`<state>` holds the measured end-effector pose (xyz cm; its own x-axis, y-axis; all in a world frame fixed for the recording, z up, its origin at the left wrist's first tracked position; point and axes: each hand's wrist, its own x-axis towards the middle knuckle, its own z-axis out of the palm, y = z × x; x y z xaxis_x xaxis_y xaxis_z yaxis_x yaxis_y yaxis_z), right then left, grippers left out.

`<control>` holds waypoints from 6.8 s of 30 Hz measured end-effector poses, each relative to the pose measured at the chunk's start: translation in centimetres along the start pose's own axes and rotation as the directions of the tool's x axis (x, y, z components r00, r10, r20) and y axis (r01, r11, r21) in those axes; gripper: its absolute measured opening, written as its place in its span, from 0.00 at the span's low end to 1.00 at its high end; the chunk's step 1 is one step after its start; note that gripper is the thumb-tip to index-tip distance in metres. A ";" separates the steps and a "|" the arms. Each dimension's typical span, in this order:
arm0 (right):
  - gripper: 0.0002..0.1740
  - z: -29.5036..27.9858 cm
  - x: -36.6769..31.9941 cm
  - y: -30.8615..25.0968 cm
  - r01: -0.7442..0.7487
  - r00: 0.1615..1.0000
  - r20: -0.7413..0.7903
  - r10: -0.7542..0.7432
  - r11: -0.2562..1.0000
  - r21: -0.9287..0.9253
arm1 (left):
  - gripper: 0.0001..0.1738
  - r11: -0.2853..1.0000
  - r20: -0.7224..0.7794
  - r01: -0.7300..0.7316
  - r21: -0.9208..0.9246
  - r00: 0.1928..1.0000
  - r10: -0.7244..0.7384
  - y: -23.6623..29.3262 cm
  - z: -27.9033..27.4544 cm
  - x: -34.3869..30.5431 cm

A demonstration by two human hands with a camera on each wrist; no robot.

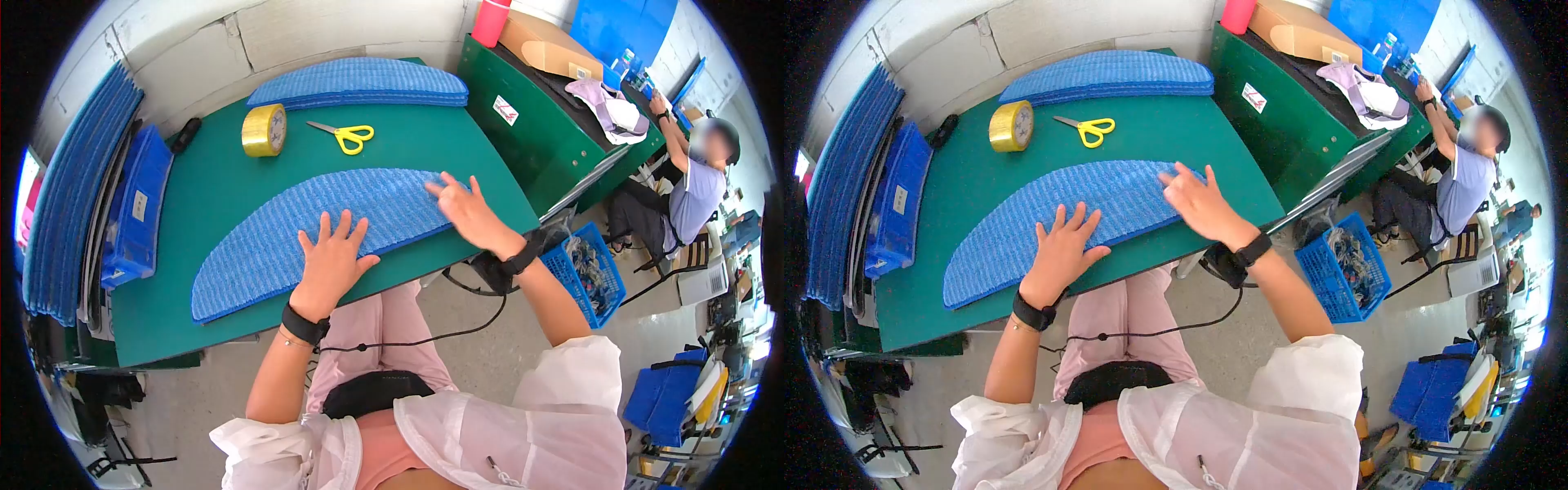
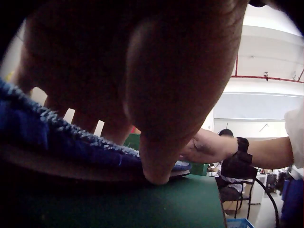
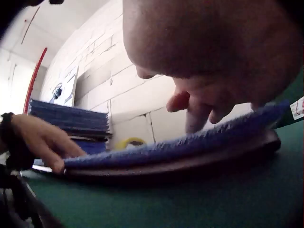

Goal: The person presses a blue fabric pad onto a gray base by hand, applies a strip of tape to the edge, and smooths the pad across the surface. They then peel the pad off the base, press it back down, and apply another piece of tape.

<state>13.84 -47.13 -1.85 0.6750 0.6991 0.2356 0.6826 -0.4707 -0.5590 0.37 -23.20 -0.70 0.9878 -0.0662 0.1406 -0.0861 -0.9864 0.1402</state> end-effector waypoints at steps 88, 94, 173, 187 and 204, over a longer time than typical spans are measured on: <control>0.24 5.4 2.6 -6.8 0.148 0.989 0.075 -0.129 0.908 -0.391 | 0.35 1.000 -0.066 -0.016 -0.010 0.998 0.015 -0.7 0.7 -0.3; 0.25 4.9 2.9 -4.9 -0.045 0.998 0.057 0.040 0.996 0.077 | 0.35 0.996 0.122 0.044 -0.080 0.992 -0.034 -2.9 -3.1 -2.2; 0.22 10.9 4.6 -13.2 0.142 0.982 -0.081 -0.173 0.945 -0.293 | 0.31 0.931 -0.081 0.033 -0.362 0.995 -0.067 -7.6 -0.8 -5.9; 0.19 11.6 4.7 -13.8 0.091 0.987 -0.152 -0.050 0.956 0.279 | 0.31 0.915 -0.129 0.027 -0.403 0.988 -0.086 -7.7 -0.7 -6.1; 0.16 12.3 5.2 -13.3 0.111 0.988 -0.147 -0.045 0.871 0.479 | 0.29 0.925 -0.192 0.036 -0.378 0.974 -0.116 -10.0 -1.0 -8.7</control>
<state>4.79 -30.60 -2.96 0.6775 0.6328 0.3748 0.5353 -0.0747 -0.8414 -7.53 -12.64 -2.33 0.9476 0.0793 0.3093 -0.0932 -0.8579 0.5053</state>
